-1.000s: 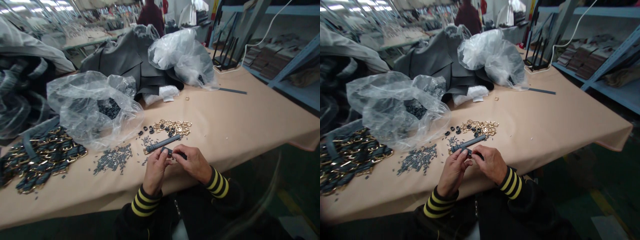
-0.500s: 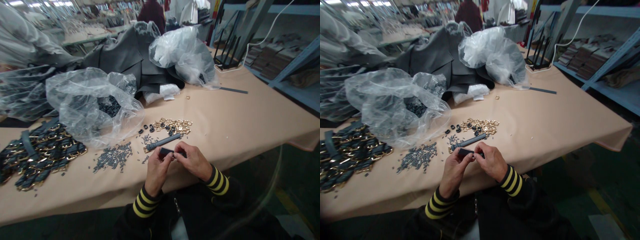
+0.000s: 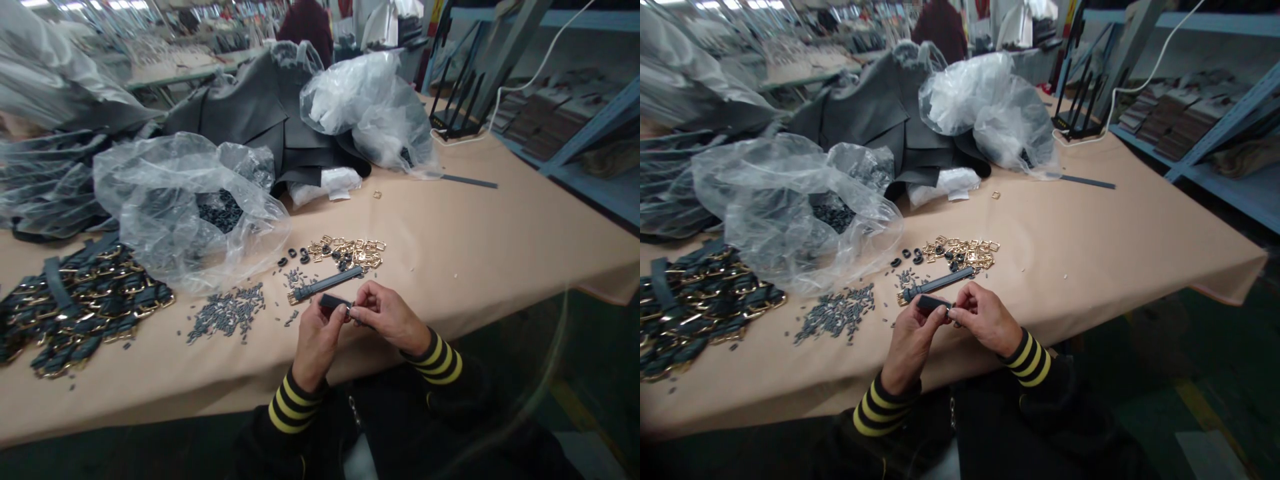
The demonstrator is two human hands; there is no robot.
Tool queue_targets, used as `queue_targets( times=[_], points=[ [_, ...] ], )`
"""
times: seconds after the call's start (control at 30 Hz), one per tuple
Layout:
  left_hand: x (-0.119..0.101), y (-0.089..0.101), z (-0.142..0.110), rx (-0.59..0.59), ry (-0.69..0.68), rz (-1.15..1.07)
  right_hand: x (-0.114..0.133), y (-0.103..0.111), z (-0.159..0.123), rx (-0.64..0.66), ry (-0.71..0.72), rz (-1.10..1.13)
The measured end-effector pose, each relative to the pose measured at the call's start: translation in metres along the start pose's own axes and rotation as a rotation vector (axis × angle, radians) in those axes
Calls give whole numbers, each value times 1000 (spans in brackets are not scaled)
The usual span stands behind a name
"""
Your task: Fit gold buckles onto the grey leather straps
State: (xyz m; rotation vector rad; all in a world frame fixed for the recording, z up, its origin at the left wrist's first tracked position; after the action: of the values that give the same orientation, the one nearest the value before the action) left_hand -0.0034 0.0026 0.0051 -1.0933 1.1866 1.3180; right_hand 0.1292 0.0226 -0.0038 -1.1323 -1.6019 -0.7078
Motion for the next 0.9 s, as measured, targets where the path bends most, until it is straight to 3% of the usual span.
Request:
queue_targets(
  times=[0.13, 0.2, 0.27, 0.4, 0.47, 0.57, 0.77, 0.9],
  points=[
    [-11, -5, -8, -27, -103, 126, 2, 2, 1, -97, 33, -139],
    [-15, -5, -11, 39, -118, 83, 3, 6, 0, -150, 40, -214],
    [-13, -2, -12, 112, -36, -43, 3, 8, -2, -174, 43, -254],
    [-3, 8, -12, 140, 261, -428, 7, 5, -6, -32, 43, -193],
    [0, 9, -12, 176, 327, -572, 10, 1, -8, 41, 53, -195],
    [4, 6, -13, 237, 369, -666, 14, -1, -9, 62, 74, -270],
    [9, 4, -15, 326, 376, -651, 14, -1, -10, 66, 55, -352],
    [10, 10, -11, 204, 339, -576, 9, 4, -7, 153, -47, -324]
  ],
)
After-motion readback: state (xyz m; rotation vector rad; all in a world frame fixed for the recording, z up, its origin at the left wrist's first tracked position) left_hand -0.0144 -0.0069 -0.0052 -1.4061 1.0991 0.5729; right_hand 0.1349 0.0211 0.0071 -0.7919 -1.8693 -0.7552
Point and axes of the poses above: each hand's wrist, its own z-axis towards the middle knuckle, its own y-axis out of the back of the hand, x = y × z, the point moved 3 cm from there along z, towards the middle knuckle, and after that the axes turned 12 degrees about -y, right-handed, at the moved point
